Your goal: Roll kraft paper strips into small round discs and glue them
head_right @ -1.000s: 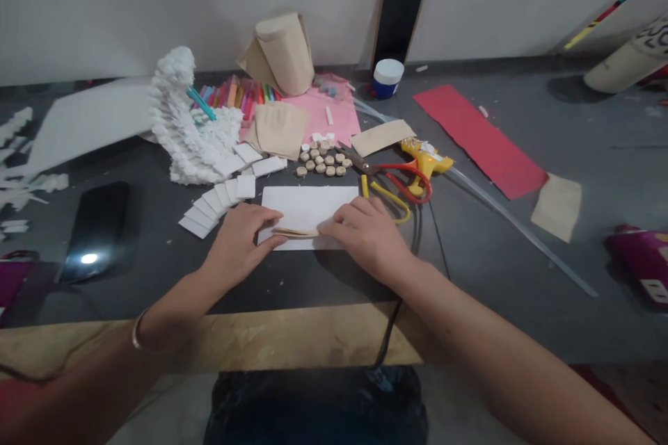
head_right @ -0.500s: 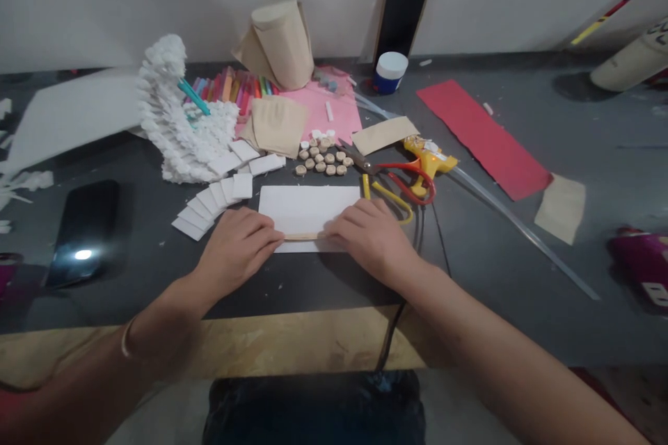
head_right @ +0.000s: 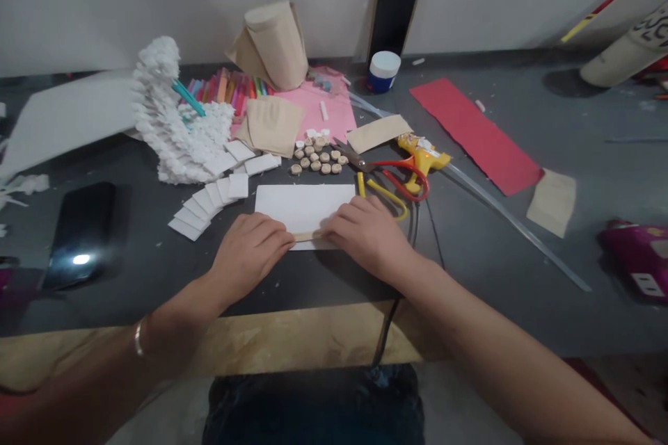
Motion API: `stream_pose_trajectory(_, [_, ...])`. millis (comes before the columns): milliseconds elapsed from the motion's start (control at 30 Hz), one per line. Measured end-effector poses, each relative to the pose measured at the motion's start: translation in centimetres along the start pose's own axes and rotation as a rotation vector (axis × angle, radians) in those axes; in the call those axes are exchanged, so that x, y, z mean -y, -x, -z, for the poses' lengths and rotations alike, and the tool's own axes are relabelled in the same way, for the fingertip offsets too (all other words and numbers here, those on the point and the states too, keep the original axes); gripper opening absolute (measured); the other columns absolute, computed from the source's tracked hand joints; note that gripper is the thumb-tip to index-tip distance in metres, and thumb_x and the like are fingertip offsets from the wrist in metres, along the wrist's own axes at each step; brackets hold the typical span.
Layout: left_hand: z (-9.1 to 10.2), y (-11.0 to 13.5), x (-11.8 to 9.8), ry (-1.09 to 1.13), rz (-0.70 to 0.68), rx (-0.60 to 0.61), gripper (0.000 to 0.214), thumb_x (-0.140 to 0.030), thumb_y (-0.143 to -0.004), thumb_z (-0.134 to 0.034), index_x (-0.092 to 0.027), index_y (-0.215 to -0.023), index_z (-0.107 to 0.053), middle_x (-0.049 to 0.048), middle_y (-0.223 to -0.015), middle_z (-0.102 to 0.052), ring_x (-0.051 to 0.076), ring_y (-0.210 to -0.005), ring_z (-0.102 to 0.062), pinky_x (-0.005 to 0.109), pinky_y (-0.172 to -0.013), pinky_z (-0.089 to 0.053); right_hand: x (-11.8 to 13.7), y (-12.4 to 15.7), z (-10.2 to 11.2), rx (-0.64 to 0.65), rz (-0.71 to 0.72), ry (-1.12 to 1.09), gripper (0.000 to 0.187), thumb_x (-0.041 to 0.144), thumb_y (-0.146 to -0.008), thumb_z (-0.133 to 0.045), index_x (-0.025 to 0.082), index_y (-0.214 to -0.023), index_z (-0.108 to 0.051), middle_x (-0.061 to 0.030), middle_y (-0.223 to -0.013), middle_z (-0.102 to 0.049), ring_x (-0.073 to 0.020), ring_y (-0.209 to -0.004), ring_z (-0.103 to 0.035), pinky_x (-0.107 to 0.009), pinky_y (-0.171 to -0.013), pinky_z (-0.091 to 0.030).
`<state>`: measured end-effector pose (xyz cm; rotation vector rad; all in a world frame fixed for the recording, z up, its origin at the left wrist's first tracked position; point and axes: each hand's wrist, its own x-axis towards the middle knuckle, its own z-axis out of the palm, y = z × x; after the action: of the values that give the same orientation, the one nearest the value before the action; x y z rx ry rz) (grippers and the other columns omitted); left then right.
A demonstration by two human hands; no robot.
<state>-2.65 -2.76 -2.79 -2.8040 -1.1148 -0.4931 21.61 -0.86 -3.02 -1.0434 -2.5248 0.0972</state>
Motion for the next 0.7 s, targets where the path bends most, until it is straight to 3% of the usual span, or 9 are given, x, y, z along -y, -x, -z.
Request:
stream_pose_trajectory(333, [-0.38,0.17,-0.06,0.018,0.029,0.042,0.016,-0.017,-0.095,-0.049,-0.016,-0.084,-0.060,0.0057,-0.083,-0.064,0.021,-0.080,-0.051,0.035,-0.068,-0.035,-0.19,0.21,0.51,0.075,-0.024,-0.007,0.018,0.029,-0.094,-0.058,0.019,-0.082,-0.069,-0.0039,-0.078,-0.069,-0.0201,-0.078,-0.057,-0.033,-0.071,-0.032])
stream_pose_trajectory(700, [0.36,-0.70,-0.25,0.211,0.298,0.177,0.014,-0.024,-0.094,-0.052,-0.019,-0.083,-0.059,0.0034,-0.087,-0.064,0.022,-0.087,-0.053,0.037,-0.073,-0.032,-0.32,0.25,0.54,0.141,-0.184,-0.142,0.009,0.023,-0.087,-0.066,0.020,-0.079,-0.067,-0.0037,-0.081,-0.069,-0.0207,-0.081,-0.056,-0.032,-0.073,-0.033])
